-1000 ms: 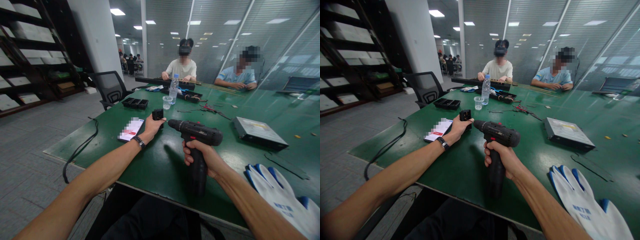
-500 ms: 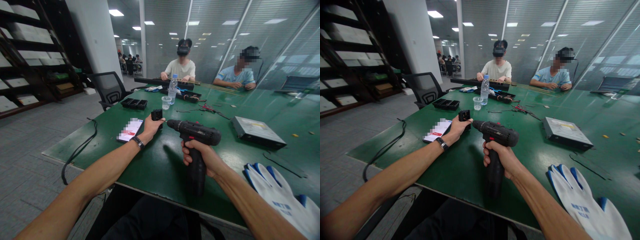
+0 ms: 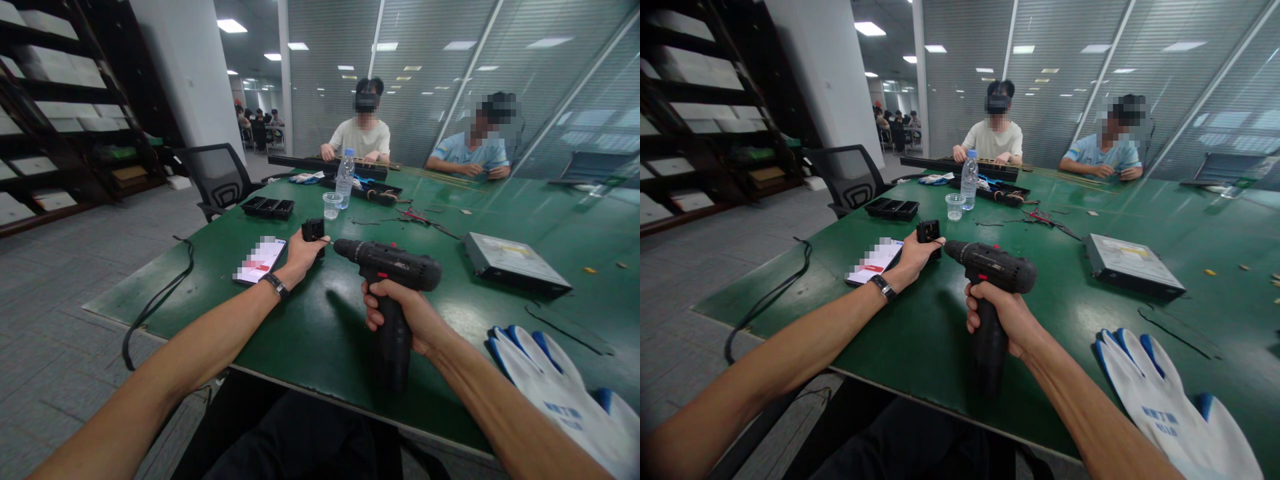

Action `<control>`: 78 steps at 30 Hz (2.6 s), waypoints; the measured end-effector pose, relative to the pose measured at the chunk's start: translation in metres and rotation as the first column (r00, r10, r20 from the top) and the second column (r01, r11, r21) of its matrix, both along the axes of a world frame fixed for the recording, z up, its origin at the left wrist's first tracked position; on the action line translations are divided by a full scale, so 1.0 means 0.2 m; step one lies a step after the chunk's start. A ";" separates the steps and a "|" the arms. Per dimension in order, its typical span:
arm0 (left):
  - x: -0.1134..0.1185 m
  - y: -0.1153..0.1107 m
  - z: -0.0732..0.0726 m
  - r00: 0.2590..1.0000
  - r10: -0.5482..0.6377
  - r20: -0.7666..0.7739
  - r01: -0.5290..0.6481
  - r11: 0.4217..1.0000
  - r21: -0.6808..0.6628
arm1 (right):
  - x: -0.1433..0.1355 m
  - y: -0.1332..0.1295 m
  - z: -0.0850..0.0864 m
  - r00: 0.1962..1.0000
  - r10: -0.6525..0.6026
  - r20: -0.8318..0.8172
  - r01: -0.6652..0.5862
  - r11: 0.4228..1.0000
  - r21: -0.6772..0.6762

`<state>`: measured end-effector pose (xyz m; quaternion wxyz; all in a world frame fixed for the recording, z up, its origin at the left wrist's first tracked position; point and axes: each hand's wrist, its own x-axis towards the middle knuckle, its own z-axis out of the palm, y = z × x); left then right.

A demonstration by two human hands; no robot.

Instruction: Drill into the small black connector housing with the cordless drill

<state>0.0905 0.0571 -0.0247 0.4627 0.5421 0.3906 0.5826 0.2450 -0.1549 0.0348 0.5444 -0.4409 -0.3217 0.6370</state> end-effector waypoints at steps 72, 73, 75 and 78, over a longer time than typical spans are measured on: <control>0.00 -0.02 0.02 1.000 0.001 0.021 -0.001 1.000 -0.019 | 0.00 0.00 0.00 1.000 -0.001 -0.001 0.001 1.000 -0.007; 0.00 -0.01 0.02 1.000 0.000 0.018 0.000 1.000 -0.014 | -0.01 0.00 0.01 1.000 -0.003 -0.001 0.003 1.000 -0.008; 0.00 -0.01 0.02 1.000 -0.001 0.015 0.001 1.000 -0.006 | -0.01 -0.01 0.01 1.000 -0.007 0.001 0.007 1.000 -0.010; 0.00 0.00 0.00 1.000 0.000 0.013 0.000 1.000 0.004 | -0.01 -0.01 0.01 1.000 -0.005 0.002 0.005 1.000 -0.010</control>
